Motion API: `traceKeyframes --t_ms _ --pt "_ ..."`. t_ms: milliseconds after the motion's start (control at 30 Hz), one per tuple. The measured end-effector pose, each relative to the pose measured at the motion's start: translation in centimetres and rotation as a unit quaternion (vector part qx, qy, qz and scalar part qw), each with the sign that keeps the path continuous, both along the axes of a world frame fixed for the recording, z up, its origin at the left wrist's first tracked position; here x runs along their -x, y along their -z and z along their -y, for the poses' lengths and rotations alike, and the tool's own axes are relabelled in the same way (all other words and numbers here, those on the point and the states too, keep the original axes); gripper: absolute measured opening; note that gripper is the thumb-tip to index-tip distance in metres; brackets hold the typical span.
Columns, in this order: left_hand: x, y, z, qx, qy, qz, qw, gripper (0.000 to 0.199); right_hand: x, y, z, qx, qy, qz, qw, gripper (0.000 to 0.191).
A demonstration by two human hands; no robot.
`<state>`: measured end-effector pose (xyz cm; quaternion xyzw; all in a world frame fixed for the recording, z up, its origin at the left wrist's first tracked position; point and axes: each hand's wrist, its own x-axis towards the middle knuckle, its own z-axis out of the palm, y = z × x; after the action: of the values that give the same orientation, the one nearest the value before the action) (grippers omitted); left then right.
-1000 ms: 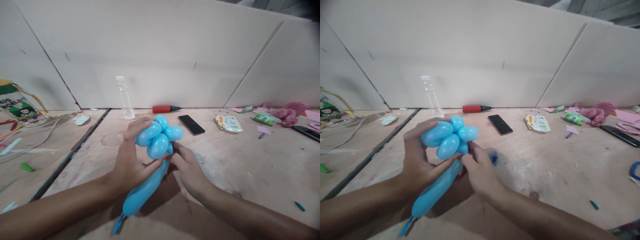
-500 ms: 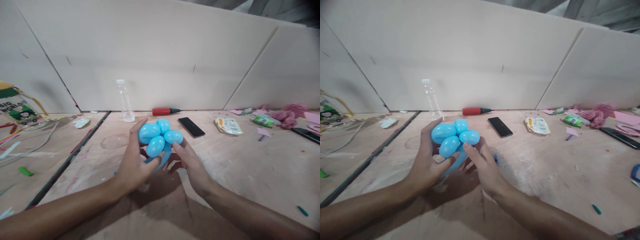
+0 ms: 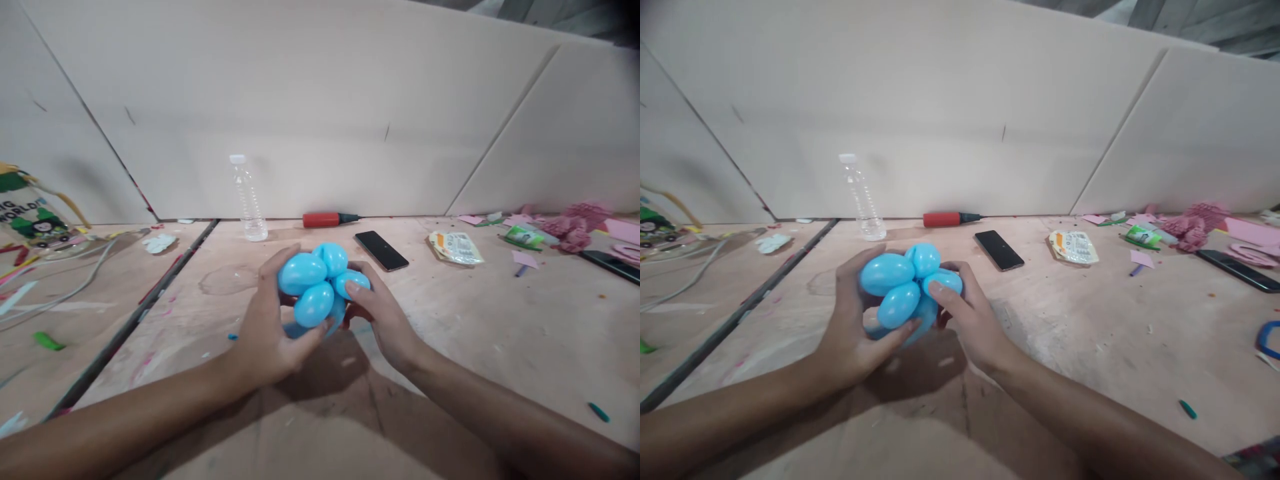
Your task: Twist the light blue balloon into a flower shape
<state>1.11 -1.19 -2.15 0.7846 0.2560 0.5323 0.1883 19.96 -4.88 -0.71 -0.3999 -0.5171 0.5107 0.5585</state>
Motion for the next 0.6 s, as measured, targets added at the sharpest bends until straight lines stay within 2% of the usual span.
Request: traceKeyframes --t_ms 100,233,333,400,467,533,600 --pt "-0.3 -0.2 -0.8 0.084 -0.018 0.036 0.996 0.087 0.3 0.1 0.0 0.038 0.016 -0.016 0.999 0.046" --pt "-0.4 -0.3 -1.2 0.164 -0.032 0.068 0.984 0.088 1.3 0.6 0.4 0.083 0.014 0.032 0.996 0.037" --pt "-0.4 0.0 -0.6 0.132 -0.021 0.055 0.99 0.086 1.9 0.9 0.7 0.079 -0.023 0.01 0.997 0.036" --pt "-0.3 0.3 -0.2 0.094 -0.022 0.035 0.995 0.086 1.9 1.0 0.6 0.081 -0.023 0.0 0.996 0.035" --pt "-0.3 0.7 0.1 0.083 -0.03 0.021 0.996 0.086 1.6 1.3 0.3 0.078 0.011 0.039 0.996 0.022" --pt "-0.3 1.0 0.1 0.102 -0.039 0.018 0.994 0.084 1.0 1.5 -0.1 0.06 0.064 0.113 0.99 0.007" --pt "-0.3 1.0 0.0 0.122 -0.037 0.026 0.991 0.084 0.5 1.7 -0.4 0.034 0.095 0.175 0.979 0.002"
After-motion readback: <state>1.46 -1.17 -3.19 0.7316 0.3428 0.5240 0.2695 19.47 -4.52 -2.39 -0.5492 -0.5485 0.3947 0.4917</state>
